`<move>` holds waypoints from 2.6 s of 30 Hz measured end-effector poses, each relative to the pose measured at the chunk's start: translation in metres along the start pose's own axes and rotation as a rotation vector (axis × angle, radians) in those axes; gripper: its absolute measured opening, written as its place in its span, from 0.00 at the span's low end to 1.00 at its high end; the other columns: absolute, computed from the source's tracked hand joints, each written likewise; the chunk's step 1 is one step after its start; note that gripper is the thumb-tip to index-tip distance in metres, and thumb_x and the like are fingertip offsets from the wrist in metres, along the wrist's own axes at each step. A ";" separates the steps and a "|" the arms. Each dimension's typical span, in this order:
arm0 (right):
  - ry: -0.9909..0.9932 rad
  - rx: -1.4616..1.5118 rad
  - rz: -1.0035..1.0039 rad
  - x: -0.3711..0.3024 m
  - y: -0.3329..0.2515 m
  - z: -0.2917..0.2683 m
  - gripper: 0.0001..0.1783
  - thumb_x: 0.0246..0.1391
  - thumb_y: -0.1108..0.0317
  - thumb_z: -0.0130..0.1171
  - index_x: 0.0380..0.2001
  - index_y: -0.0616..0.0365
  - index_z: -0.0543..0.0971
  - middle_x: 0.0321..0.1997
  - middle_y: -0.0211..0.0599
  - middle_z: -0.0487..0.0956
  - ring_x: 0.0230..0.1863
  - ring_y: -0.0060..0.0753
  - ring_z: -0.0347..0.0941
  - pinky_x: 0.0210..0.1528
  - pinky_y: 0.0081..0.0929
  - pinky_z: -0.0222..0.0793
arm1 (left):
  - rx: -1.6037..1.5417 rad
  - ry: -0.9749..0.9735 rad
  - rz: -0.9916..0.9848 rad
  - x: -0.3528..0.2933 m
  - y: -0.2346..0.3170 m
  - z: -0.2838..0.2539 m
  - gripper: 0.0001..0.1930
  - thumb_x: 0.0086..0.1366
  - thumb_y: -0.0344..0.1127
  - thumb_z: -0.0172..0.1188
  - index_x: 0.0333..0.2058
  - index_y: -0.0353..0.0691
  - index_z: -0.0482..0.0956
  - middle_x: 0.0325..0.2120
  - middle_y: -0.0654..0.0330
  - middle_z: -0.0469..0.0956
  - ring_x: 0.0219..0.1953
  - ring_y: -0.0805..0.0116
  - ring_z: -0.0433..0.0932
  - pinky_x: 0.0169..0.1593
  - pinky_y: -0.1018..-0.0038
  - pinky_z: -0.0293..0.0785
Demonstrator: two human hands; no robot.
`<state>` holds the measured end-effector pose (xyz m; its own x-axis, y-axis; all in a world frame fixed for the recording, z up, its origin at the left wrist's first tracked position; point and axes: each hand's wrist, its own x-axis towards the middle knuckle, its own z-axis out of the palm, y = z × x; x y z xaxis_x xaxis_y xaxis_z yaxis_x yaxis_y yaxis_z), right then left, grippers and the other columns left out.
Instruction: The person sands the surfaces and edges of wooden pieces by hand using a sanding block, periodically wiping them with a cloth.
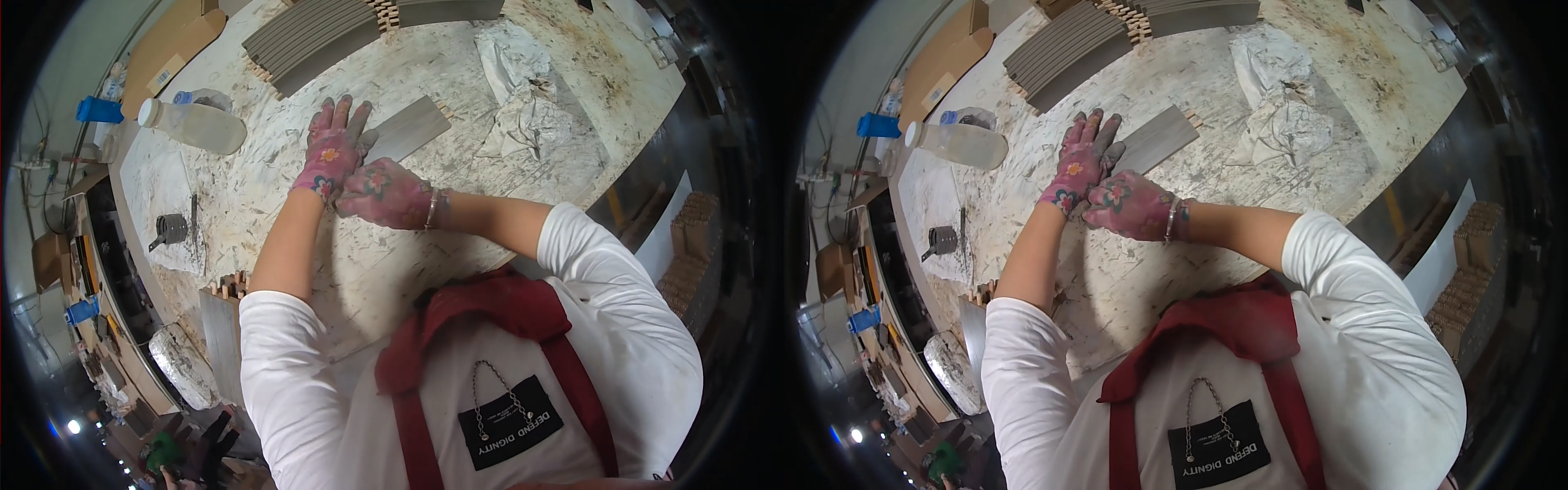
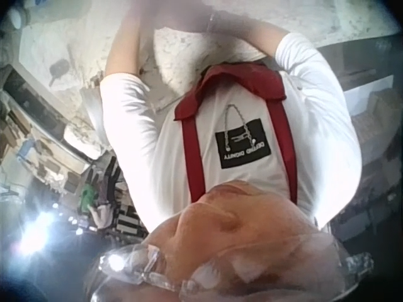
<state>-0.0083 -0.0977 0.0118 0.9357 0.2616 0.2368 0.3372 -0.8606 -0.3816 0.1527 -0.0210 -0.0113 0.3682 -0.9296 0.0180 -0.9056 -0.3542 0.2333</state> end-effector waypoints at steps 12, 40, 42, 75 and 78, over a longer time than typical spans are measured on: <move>0.227 -0.187 0.403 -0.116 0.092 -0.094 0.14 0.56 0.65 0.64 0.47 0.44 0.82 0.43 0.37 0.79 0.42 0.42 0.78 0.47 0.37 0.77 | 0.099 -0.013 -0.014 0.000 0.008 -0.008 0.28 0.70 0.52 0.54 0.67 0.57 0.67 0.71 0.52 0.58 0.72 0.42 0.54 0.72 0.49 0.50; 0.033 0.253 0.117 0.081 0.098 -0.063 0.16 0.56 0.57 0.61 0.45 0.48 0.82 0.47 0.43 0.79 0.50 0.52 0.77 0.53 0.42 0.73 | 0.052 0.171 -0.120 -0.017 0.107 0.033 0.26 0.63 0.56 0.58 0.53 0.46 0.81 0.56 0.50 0.74 0.60 0.51 0.69 0.67 0.46 0.56; 0.159 0.387 0.234 0.039 0.117 -0.081 0.18 0.58 0.57 0.63 0.50 0.50 0.82 0.49 0.42 0.81 0.52 0.47 0.78 0.56 0.37 0.73 | 0.002 0.338 -0.160 -0.024 0.091 0.019 0.32 0.61 0.58 0.62 0.59 0.47 0.76 0.56 0.49 0.74 0.60 0.50 0.70 0.65 0.50 0.61; 0.170 0.364 0.411 -0.058 0.065 -0.110 0.19 0.61 0.53 0.59 0.49 0.52 0.81 0.48 0.44 0.79 0.49 0.50 0.76 0.54 0.39 0.73 | 0.067 0.396 -0.009 -0.040 0.102 0.027 0.25 0.66 0.46 0.58 0.58 0.43 0.75 0.62 0.47 0.68 0.69 0.45 0.60 0.73 0.44 0.47; -0.050 0.376 0.206 0.003 0.032 -0.088 0.16 0.58 0.57 0.62 0.49 0.42 0.82 0.52 0.38 0.79 0.54 0.54 0.74 0.56 0.43 0.73 | -0.325 0.252 -0.086 -0.045 0.115 0.041 0.25 0.67 0.44 0.56 0.60 0.43 0.74 0.63 0.51 0.69 0.71 0.49 0.58 0.75 0.50 0.46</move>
<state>-0.0043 -0.1625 0.0786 0.9882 0.1298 0.0814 0.1485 -0.6802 -0.7178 0.0236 -0.0241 -0.0249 0.5162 -0.8296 0.2130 -0.7705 -0.3412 0.5384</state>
